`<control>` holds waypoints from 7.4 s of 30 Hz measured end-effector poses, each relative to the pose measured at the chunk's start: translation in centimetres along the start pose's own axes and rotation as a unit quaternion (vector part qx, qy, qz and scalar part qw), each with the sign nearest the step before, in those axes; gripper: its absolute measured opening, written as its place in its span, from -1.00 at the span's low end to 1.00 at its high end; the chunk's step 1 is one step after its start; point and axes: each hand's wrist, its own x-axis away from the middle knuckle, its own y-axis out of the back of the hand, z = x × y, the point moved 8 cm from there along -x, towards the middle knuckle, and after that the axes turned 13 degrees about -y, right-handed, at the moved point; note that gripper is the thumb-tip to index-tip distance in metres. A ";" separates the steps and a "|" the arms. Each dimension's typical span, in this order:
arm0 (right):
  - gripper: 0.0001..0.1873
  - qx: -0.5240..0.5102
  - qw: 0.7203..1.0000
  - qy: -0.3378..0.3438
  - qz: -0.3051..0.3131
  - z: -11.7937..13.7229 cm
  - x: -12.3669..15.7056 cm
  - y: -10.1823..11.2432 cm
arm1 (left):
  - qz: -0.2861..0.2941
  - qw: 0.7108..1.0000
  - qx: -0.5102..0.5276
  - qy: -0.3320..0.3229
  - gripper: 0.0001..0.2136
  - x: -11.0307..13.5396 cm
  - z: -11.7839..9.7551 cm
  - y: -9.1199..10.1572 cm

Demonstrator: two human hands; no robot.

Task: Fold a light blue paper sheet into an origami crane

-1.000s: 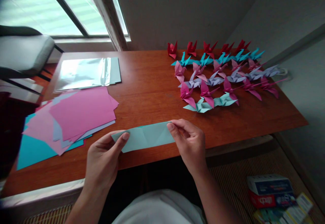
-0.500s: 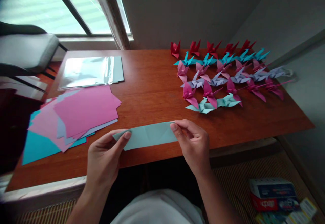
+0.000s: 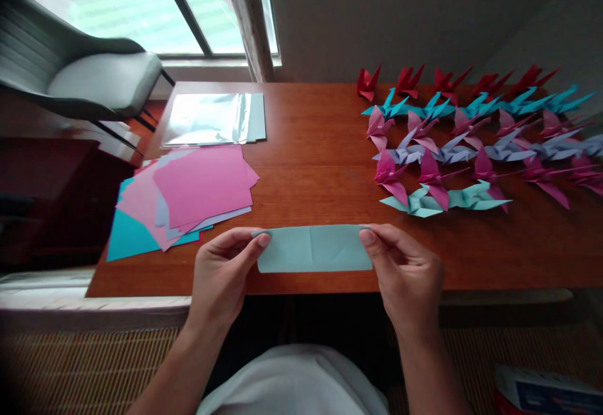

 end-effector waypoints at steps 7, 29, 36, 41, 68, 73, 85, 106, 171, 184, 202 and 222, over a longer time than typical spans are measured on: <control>-0.72 0.018 1.000 0.008 -0.010 -0.1 -0.1 0.1 | -0.004 1.000 -0.011 -0.002 -0.80 0.0 -0.1 0.0; -0.74 -0.006 1.000 -0.012 -0.009 -0.3 -0.1 0.0 | 0.002 1.000 0.001 -0.005 -0.82 -0.1 -0.2 0.1; -0.72 0.003 1.000 -0.017 -0.012 -0.4 -0.2 0.1 | 0.012 1.000 -0.001 -0.006 -0.84 -0.2 -0.3 -0.1; -0.71 0.002 1.000 -0.016 -0.011 -0.5 -0.2 0.0 | 0.016 1.000 -0.002 -0.008 -0.87 -0.3 -0.3 -0.1; -0.84 0.026 0.991 -0.050 0.118 -0.5 -1.2 -3.3 | 0.074 0.990 -0.091 -0.079 -0.92 -2.9 -1.9 1.4; -0.83 0.023 0.992 -0.050 0.111 -0.5 -2.2 -4.2 | 0.084 0.988 -0.104 -0.078 -0.89 -4.1 -1.7 0.8; -0.85 0.237 0.952 0.166 0.099 2.4 -2.4 -7.0 | 0.149 0.827 -0.481 -0.250 -0.93 -5.3 -3.0 -1.5; -0.81 0.427 0.862 0.222 0.157 3.5 -3.2 -9.9 | 0.324 0.637 -0.636 -0.291 -0.81 -5.9 -3.4 -5.8; -0.66 0.384 0.864 0.320 0.067 3.1 2.7 -5.5 | 0.299 0.650 -0.604 -0.351 -0.66 0.1 -1.0 -8.9; -0.73 0.376 0.869 0.285 0.149 1.5 3.1 -10.8 | 0.330 0.632 -0.609 -0.348 -0.68 0.2 -1.7 -8.4; -0.74 0.363 0.874 0.275 0.171 1.5 3.2 -10.9 | 0.338 0.629 -0.580 -0.393 -0.52 5.2 -1.3 -6.0; -0.72 0.439 0.851 0.269 0.097 0.7 1.5 -8.1 | 0.351 0.623 -0.603 -0.353 -0.16 6.0 0.6 -5.8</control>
